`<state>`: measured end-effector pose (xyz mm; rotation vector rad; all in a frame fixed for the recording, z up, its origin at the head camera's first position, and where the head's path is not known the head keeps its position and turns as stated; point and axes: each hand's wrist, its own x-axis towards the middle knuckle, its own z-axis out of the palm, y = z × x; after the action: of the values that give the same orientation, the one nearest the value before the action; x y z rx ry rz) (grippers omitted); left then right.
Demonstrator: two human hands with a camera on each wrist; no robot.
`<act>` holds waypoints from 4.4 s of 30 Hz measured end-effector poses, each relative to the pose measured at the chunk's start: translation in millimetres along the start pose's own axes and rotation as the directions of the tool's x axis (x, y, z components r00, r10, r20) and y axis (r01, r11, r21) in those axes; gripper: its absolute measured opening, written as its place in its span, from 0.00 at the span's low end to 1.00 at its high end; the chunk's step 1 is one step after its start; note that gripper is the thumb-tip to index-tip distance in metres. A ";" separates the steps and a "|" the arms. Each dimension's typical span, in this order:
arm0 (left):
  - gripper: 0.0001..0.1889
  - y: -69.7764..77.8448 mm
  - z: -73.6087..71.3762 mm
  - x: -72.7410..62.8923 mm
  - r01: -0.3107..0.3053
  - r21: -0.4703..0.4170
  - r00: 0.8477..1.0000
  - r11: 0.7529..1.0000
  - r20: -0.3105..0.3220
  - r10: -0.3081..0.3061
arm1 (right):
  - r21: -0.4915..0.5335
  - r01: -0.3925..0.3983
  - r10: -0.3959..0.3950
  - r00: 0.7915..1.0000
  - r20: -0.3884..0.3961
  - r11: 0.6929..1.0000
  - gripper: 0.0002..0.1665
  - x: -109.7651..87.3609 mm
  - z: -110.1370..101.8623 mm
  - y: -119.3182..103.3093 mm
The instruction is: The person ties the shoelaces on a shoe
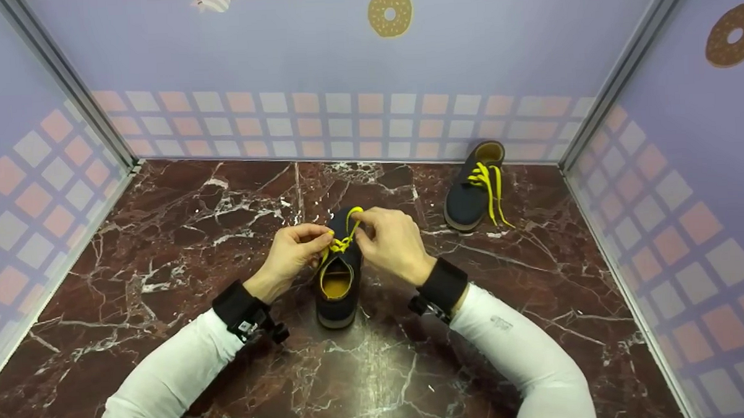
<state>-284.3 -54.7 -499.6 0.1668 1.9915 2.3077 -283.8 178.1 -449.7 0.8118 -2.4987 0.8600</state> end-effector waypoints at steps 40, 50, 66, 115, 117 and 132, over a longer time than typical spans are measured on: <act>0.11 -0.3 -3.8 0.9 0.029 0.060 0.999 0.998 -0.044 -0.027 | 0.101 -0.101 0.034 0.856 0.516 0.990 0.23 73.2 25.4 -13.5; 0.06 -1.0 -2.4 5.2 -0.057 0.122 0.997 0.991 -0.053 0.064 | 0.235 -0.174 0.031 0.860 0.509 0.956 0.09 62.8 5.5 7.2; 0.08 6.3 -22.4 12.2 -0.109 0.273 0.994 0.956 0.052 0.098 | 0.368 -0.280 0.037 0.836 0.548 0.887 0.09 53.0 12.7 23.4; 0.08 63.2 -38.4 -1.6 -0.218 0.859 0.962 0.463 0.268 -0.044 | 0.379 -0.264 0.030 0.852 0.522 0.887 0.10 50.5 10.7 22.4; 0.07 66.4 -39.2 -3.9 -0.230 0.874 0.956 0.429 0.284 -0.067 | 0.376 -0.263 0.032 0.853 0.521 0.889 0.09 50.4 10.7 22.1; 0.22 83.4 -30.8 -13.7 -0.219 0.746 0.940 0.629 0.335 -0.070 | 0.346 -0.253 0.039 0.852 0.521 0.903 0.08 50.8 10.8 21.2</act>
<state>-274.7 -99.0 -421.9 0.6596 2.6450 1.1360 -337.5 164.5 -441.1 1.1058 -2.9096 1.4131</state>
